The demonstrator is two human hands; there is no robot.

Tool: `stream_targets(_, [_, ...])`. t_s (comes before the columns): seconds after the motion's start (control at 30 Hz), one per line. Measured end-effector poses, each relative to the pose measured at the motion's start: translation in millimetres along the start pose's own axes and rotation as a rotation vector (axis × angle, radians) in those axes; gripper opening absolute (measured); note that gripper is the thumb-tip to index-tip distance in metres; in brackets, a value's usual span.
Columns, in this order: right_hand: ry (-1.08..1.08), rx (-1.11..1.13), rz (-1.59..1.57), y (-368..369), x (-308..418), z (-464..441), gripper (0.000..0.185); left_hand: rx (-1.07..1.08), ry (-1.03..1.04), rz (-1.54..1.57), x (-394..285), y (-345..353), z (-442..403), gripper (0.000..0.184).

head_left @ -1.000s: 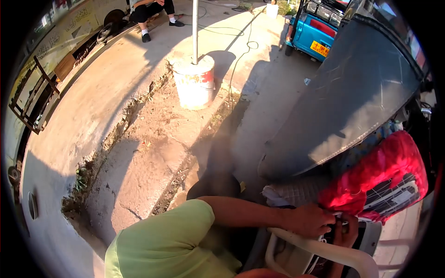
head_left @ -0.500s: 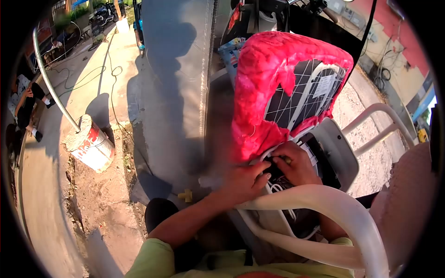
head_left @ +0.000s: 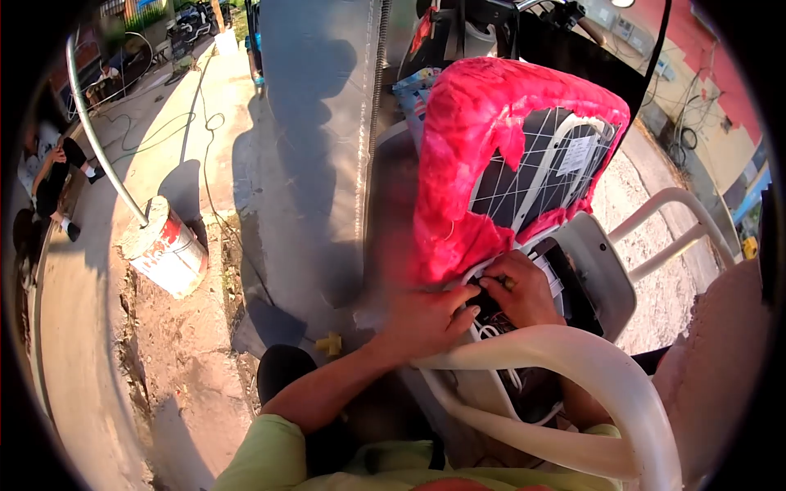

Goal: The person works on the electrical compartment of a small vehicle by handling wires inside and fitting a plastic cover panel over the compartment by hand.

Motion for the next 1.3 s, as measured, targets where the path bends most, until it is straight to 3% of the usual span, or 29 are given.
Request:
stream_targets(0.3, [-0.001, 0.042, -0.101, 0.6, 3.8, -1.2, 0.017, 0.105, -0.056, 0.010, 4.9, 2.5, 1.0, 0.037])
stream_targets(0.4, [-0.053, 0.030, -0.074, 1.9, -1.3, -3.5, 0.016, 0.315, -0.080, 0.169, -1.5, -24.6, -7.1, 0.037])
stream_targets(0.47, [-0.039, 0.007, -0.029, 0.3, -2.5, 0.4, 0.016, 0.085, 0.055, 0.207, -12.2, -66.5, -8.7, 0.044])
stream_targets(0.53, [0.012, -0.015, 0.012, 0.3, -2.4, 1.1, 0.016, -0.027, -0.156, 0.213, -21.8, -114.1, -4.9, 0.058])
stream_targets(0.6, [0.069, -0.018, 0.020, -0.8, -5.4, 3.5, 0.018, -0.525, 0.112, 0.269, -24.8, -159.9, 11.6, 0.073])
stream_targets(0.67, [0.104, 0.002, -0.017, -1.9, 7.0, 0.3, 0.019, -0.842, 0.161, 0.473, -35.2, -200.7, 33.9, 0.086])
stream_targets(0.73, [0.073, 0.026, -0.019, -3.1, 13.6, -0.7, 0.018, -0.993, 0.175, 0.405, -27.2, -222.7, 43.8, 0.088])
stream_targets(0.77, [-0.120, 0.033, -0.002, 0.1, 6.3, -1.8, 0.017, -1.022, 0.117, 0.412, -22.0, -228.9, 42.4, 0.087])
stream_targets(0.83, [0.010, 0.037, -0.015, -0.9, 17.7, -0.8, 0.017, -1.050, 0.097, 0.453, -19.8, -234.7, 50.9, 0.091])
stream_targets(0.87, [-0.058, 0.047, -0.021, 3.6, 13.3, -4.1, 0.016, -1.067, 0.130, 0.453, -24.4, -237.6, 54.3, 0.093])
stream_targets(0.97, [0.057, 0.019, -0.013, 5.0, 4.5, -0.5, 0.015, -1.088, 0.325, 0.495, -37.7, -242.0, 64.5, 0.096])
stream_targets(1.0, [0.067, 0.017, 0.012, 4.5, 2.7, -0.1, 0.016, -1.079, 0.259, 0.499, -33.1, -241.8, 62.1, 0.096])
stream_targets(1.07, [0.052, 0.031, 0.040, 4.3, 1.7, 2.5, 0.016, -1.062, 0.134, 0.502, -21.1, -244.9, 58.7, 0.097])
stream_targets(1.1, [0.040, 0.038, 0.050, 6.1, 2.2, -0.8, 0.016, -1.043, 0.207, 0.587, -26.2, -246.2, 61.6, 0.096])
stream_targets(1.2, [-0.084, 0.020, 0.029, 5.1, 14.6, -3.0, 0.016, -1.088, 0.397, 0.431, -40.8, -250.5, 73.4, 0.095])
stream_targets(1.3, [-0.045, 0.062, 0.017, 6.2, 4.2, -1.2, 0.017, -1.077, 0.295, 0.521, -26.5, -253.1, 67.3, 0.096])
Point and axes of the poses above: each hand's wrist, its own z-axis away from the middle knuckle, its own y-axis out of the palm, x = y × z, the point moved 6 cm from there along -z, towards the middle knuckle, and after that the axes turned 2 degrees about y, right-handed, at the moved point
